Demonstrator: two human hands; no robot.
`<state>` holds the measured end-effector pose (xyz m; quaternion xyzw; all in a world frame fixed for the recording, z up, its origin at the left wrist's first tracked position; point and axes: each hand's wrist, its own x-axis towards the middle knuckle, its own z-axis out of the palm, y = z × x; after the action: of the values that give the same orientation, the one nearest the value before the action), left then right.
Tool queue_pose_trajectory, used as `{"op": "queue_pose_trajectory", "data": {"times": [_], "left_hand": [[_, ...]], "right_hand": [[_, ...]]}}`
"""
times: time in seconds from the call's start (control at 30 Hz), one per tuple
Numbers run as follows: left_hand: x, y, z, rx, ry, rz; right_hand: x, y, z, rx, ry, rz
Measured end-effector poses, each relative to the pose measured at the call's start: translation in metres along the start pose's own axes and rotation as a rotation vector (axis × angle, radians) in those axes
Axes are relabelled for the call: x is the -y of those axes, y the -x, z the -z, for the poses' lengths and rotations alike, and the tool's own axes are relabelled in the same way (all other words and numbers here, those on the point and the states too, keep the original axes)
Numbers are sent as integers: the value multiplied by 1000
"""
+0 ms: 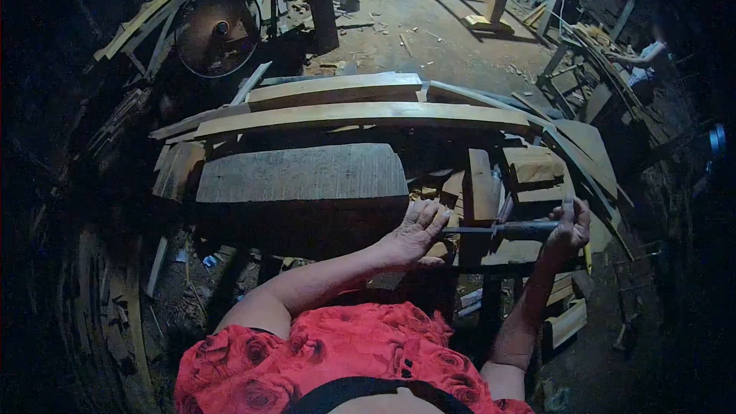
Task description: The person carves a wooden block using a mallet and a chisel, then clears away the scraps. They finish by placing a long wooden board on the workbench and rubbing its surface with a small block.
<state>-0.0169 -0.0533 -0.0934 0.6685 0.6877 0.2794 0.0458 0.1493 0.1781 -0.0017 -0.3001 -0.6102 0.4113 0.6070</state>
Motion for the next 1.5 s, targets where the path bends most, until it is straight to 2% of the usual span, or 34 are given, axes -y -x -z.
{"op": "queue_pose_trajectory", "data": {"times": [0.07, 0.13, 0.2, 0.27, 0.37, 0.4, 0.47, 0.5, 0.6, 0.63, 0.83, 1.03, 1.17, 1.23, 1.33, 1.4, 1.5], "left_hand": [[-4, 0, 4, -1, -5, 4], [-6, -2, 7, -9, -18, 13], [-7, -2, 8, 2, -26, 29], [-7, -1, 7, 0, -25, 35], [-6, -3, 5, 9, -21, 40], [-6, -3, 5, 16, -23, 49], [-4, -3, 6, 2, -18, 33], [-5, -3, 6, -12, -6, 16], [-7, -5, 8, 33, -31, 63], [-7, -4, 8, 44, -33, 63], [-6, -4, 5, 43, -18, 67], [-10, -5, 6, 38, -75, 67], [-7, -3, 4, -23, -22, 45], [-5, -2, 1, -48, -5, 27], [1, 0, -7, -108, 40, 33], [7, 1, -12, -286, 237, -73], [3, 1, -11, -353, 263, -79]], "right_hand": [[-7, 6, 6, -94, 10, -229], [-20, 19, 14, -7, 36, -217], [-54, 23, 32, -43, -135, -369], [-65, 31, 39, -19, -138, -406], [-67, 41, 42, -179, -408, -668], [-75, 44, 46, -182, -411, -671], [-98, 55, 55, -203, -626, -751], [-106, 62, 58, -206, -591, -769], [-123, 78, 65, -192, -426, -684], [-114, 77, 62, -133, -484, -670], [-100, 70, 52, -127, -402, -695], [-97, 69, 48, -180, -392, -694], [-113, 70, 57, -115, -435, -694], [-112, 67, 57, -140, -220, -675], [-106, 68, 51, -138, -282, -675], [-99, 67, 48, -120, -269, -675], [-91, 68, 44, -119, -269, -694]]}}
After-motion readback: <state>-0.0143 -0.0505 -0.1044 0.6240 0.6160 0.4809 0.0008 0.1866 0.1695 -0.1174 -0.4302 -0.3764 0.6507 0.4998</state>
